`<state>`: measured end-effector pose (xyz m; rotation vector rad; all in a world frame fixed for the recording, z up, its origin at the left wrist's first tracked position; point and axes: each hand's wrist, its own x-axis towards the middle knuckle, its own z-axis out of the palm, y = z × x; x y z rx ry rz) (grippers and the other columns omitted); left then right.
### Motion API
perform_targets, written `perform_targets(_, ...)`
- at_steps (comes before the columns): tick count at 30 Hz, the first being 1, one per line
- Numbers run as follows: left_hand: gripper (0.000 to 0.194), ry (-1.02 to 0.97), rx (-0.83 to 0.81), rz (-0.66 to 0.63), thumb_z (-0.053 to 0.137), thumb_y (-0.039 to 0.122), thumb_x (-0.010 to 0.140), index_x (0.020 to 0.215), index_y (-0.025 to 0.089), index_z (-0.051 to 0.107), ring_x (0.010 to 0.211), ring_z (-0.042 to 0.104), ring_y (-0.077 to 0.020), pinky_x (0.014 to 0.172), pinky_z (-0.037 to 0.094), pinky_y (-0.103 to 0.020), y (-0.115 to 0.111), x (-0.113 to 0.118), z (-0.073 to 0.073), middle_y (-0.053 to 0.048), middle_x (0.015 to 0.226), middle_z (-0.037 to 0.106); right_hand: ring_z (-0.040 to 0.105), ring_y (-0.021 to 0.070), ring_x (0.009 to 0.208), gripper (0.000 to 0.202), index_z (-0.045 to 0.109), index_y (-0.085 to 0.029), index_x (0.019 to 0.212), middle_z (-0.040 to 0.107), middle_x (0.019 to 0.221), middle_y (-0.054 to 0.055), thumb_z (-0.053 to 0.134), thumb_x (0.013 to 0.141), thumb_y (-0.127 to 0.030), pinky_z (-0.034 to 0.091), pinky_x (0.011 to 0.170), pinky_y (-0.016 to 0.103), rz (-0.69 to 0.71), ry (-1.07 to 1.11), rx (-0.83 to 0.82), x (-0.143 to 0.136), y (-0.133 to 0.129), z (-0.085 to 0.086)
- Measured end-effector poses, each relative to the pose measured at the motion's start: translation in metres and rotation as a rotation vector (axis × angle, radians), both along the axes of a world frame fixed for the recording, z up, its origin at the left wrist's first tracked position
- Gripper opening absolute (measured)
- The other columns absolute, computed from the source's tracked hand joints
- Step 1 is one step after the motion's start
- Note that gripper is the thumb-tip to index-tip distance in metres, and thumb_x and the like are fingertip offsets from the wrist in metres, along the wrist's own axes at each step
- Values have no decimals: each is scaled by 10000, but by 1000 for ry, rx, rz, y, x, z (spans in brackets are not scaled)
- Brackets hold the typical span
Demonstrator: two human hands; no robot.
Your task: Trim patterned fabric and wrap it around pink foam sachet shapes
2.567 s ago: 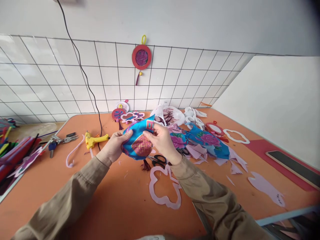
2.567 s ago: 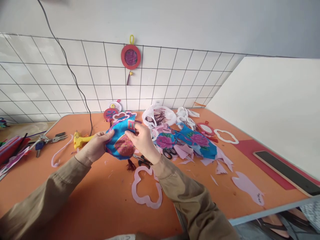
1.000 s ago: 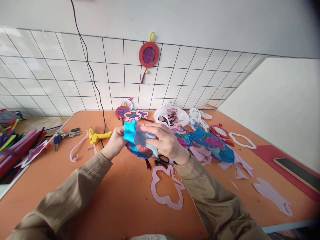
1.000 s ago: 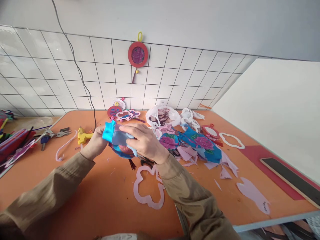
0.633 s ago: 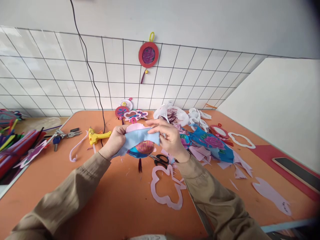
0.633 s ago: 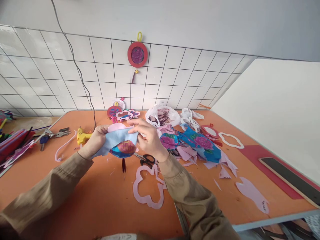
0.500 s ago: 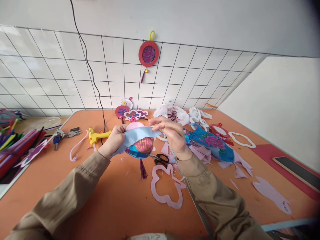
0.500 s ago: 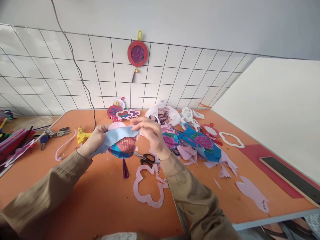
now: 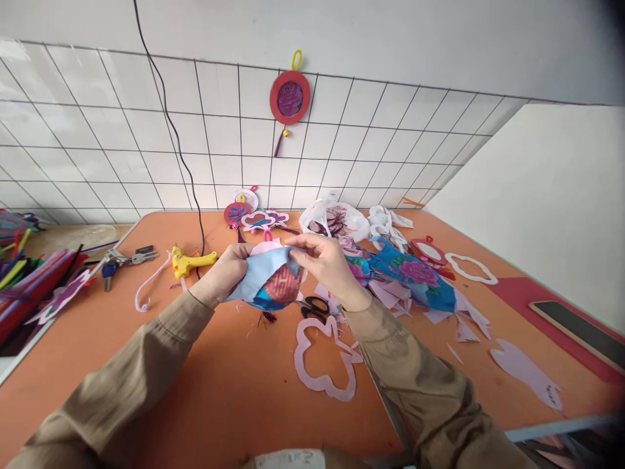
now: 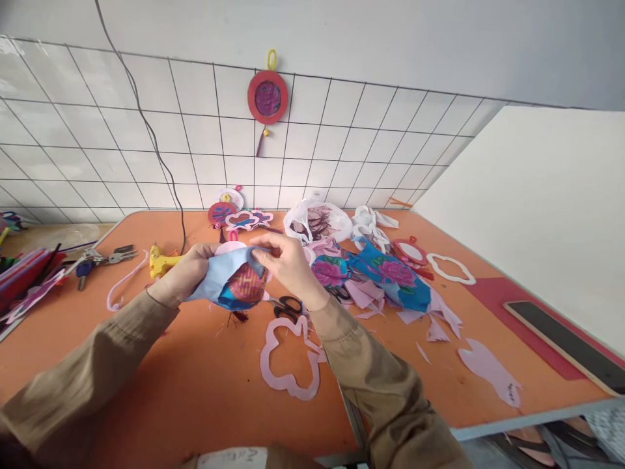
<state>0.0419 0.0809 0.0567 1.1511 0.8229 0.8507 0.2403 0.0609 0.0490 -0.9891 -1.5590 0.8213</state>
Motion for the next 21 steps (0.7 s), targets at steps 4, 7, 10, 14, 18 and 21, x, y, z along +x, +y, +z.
perform_targets(4, 214, -62, -67, -44, 606, 56, 446, 605, 124, 731, 399, 538, -105, 404, 411, -188, 2, -2, -3, -21, 515, 657, 675, 197, 786, 202, 722, -192, 816, 737, 829, 41, 687, 810, -390, 554, 743, 359, -27, -21, 8, -2, -1, 0)
perform_targets(7, 164, -117, -98, -17, 693, 28, 435, 573, 116, 705, 395, 542, -93, 408, 426, -173, 6, -4, -5, -9, 491, 641, 635, 176, 760, 333, 702, -192, 802, 697, 790, 32, 613, 882, -503, 511, 682, 306, -58, 20, 8, -1, -2, -1)
perform_targets(10, 194, -185, -130, 49, 746, 13, 450, 607, 118, 702, 466, 627, -137, 451, 483, -186, 13, -6, -8, -18, 519, 661, 599, 151, 685, 457, 679, -194, 816, 636, 729, 15, 529, 912, -615, 478, 631, 280, -9, 118, -36, 2, -1, -2)
perform_targets(14, 181, -231, -189, 139, 734, 6, 569, 712, 113, 709, 594, 713, -199, 550, 568, -230, 21, -8, -11, -44, 566, 686, 578, 141, 631, 449, 617, -189, 764, 590, 692, 0, 576, 877, -622, 464, 601, 275, 113, 72, -112, 1, 0, -3)
perform_targets(18, 172, -212, -248, 165, 677, -29, 611, 695, 120, 682, 566, 705, -198, 526, 567, -235, 24, -7, -11, -49, 568, 686, 562, 133, 625, 282, 575, -194, 772, 604, 706, -12, 728, 777, -431, 442, 576, 263, 100, 24, -151, -6, 2, -7)
perform_targets(21, 196, -211, -255, 150, 682, -45, 581, 690, 117, 673, 487, 659, -170, 470, 522, -216, 25, -9, -12, -28, 520, 644, 573, 138, 607, 261, 579, -196, 796, 643, 720, -3, 744, 708, -378, 438, 545, 262, 86, 96, -225, -8, 6, -12)
